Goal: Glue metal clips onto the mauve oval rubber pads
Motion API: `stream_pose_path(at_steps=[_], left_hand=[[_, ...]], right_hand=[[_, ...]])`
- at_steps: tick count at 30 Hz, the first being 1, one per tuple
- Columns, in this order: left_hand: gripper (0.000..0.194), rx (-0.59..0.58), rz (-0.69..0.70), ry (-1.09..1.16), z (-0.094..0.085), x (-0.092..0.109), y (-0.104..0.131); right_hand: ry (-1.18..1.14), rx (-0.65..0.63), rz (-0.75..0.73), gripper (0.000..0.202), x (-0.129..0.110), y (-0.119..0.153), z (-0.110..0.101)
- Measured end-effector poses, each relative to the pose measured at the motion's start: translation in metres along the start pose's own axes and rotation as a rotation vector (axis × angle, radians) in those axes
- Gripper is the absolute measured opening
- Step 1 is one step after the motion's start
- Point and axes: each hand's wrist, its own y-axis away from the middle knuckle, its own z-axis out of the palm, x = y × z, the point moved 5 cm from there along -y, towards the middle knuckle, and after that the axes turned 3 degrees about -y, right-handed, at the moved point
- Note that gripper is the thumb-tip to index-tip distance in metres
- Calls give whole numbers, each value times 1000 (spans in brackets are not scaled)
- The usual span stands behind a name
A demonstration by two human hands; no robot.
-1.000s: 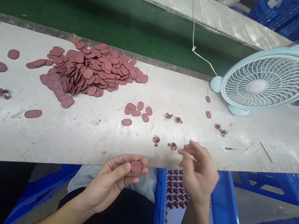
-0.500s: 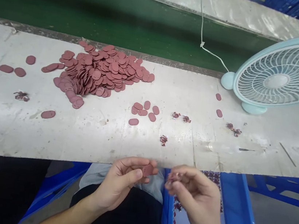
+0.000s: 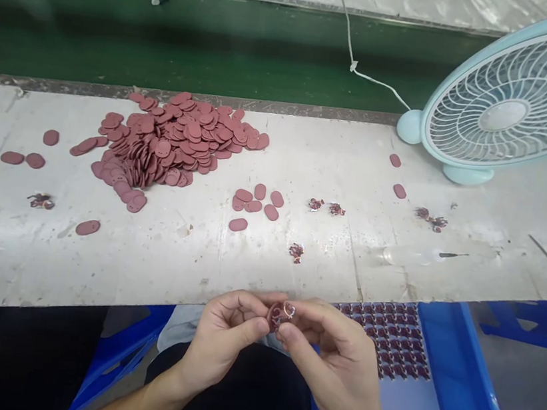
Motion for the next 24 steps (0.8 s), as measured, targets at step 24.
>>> stream_pose_path(at_steps=[24], left_hand=[[8, 40, 48, -10, 6, 4, 1]], right_hand=[[-171, -16, 53, 13, 8, -5, 3]])
